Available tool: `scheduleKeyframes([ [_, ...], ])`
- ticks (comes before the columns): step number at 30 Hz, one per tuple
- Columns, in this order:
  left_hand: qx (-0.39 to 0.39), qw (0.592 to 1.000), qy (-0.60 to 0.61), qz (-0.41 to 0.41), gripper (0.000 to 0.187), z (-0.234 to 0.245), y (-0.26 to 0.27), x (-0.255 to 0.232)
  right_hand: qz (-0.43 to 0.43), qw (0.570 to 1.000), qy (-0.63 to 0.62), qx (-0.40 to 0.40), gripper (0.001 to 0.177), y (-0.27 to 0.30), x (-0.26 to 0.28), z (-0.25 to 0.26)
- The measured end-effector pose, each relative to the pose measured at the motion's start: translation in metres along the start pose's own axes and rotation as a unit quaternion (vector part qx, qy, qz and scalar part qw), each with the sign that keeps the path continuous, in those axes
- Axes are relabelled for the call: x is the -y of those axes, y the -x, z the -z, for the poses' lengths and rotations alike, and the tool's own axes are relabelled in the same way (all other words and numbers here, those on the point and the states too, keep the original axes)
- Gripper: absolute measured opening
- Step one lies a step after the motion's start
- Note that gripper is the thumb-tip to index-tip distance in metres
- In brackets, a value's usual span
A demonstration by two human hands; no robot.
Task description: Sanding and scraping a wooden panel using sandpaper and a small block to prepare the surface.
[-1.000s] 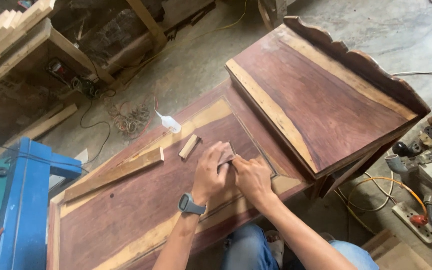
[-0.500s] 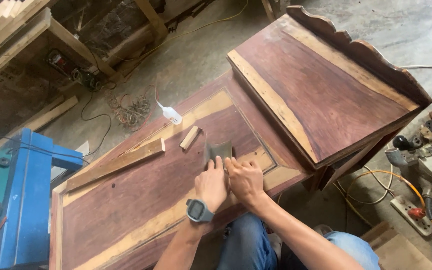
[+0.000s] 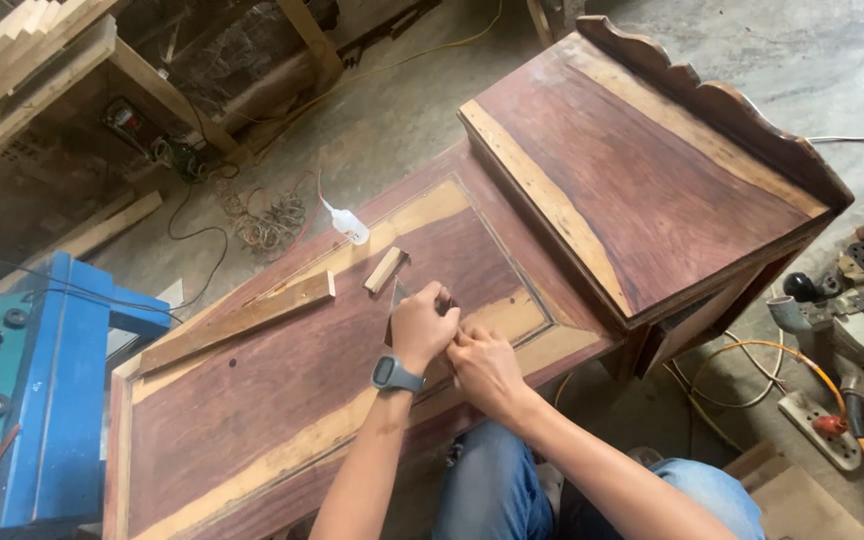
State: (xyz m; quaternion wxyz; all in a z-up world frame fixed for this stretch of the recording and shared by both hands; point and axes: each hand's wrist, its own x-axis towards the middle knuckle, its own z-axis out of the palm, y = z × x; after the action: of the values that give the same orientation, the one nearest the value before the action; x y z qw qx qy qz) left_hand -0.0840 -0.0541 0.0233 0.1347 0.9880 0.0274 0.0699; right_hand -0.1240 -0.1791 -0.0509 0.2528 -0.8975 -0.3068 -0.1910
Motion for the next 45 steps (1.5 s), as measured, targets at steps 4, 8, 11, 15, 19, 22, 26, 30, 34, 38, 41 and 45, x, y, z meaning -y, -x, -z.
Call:
scheduleKeyframes([
  [4, -0.098, 0.989, 0.052, -0.095, 0.024, -0.021, 0.020, 0.014, 0.004, 0.984, -0.093, 0.149, 0.014, -0.013, 0.000, 0.100],
  [8, -0.091, 0.972, 0.040, -0.215, 0.044, -0.016, 0.041, 0.018, -0.088, 0.968, -0.233, -0.042, 0.025, -0.027, -0.044, 0.168],
  [11, -0.062, 0.963, 0.086, -0.248, 0.047, -0.009, 0.040, 0.024, -0.132, 0.937, -0.166, -0.278, 0.016, -0.017, -0.108, 0.174],
  [15, -0.085, 0.916, 0.198, -0.337, 0.017, -0.003, 0.007, -0.015, -0.139, 0.906, -0.114, -0.383, 0.017, -0.004, -0.154, 0.198],
  [19, 0.027, 0.926, 0.317, -0.202, 0.051, -0.032, -0.037, -0.017, -0.230, 0.885, -0.136, -0.382, 0.013, 0.002, -0.163, 0.200],
  [22, -0.006, 0.917, 0.347, -0.195, 0.037, -0.045, -0.064, -0.013, -0.226, 0.891, -0.100, -0.381, 0.013, 0.003, -0.169, 0.196],
  [26, -0.055, 0.922, 0.291, -0.249, 0.032, -0.063, -0.081, -0.009, -0.220, 0.890, -0.109, -0.384, 0.014, 0.002, -0.167, 0.198],
  [30, -0.076, 0.936, 0.164, -0.303, 0.017, -0.045, -0.068, -0.026, -0.230, 0.886, -0.126, -0.383, 0.014, 0.001, -0.167, 0.199],
  [34, -0.015, 0.904, 0.143, -0.402, 0.038, -0.023, -0.039, -0.049, -0.242, 0.885, -0.134, -0.375, 0.014, 0.000, -0.166, 0.200],
  [38, -0.040, 0.928, 0.108, -0.354, 0.046, -0.027, -0.050, -0.051, -0.230, 0.887, -0.133, -0.378, 0.014, 0.001, -0.163, 0.198],
  [41, -0.005, 0.930, 0.127, -0.345, 0.037, -0.027, -0.032, -0.053, -0.232, 0.886, -0.139, -0.375, 0.014, 0.000, -0.161, 0.198],
  [45, -0.158, 0.910, 0.100, -0.370, 0.024, -0.006, -0.039, -0.075, -0.222, 0.892, -0.104, -0.379, 0.016, -0.003, -0.162, 0.196],
])
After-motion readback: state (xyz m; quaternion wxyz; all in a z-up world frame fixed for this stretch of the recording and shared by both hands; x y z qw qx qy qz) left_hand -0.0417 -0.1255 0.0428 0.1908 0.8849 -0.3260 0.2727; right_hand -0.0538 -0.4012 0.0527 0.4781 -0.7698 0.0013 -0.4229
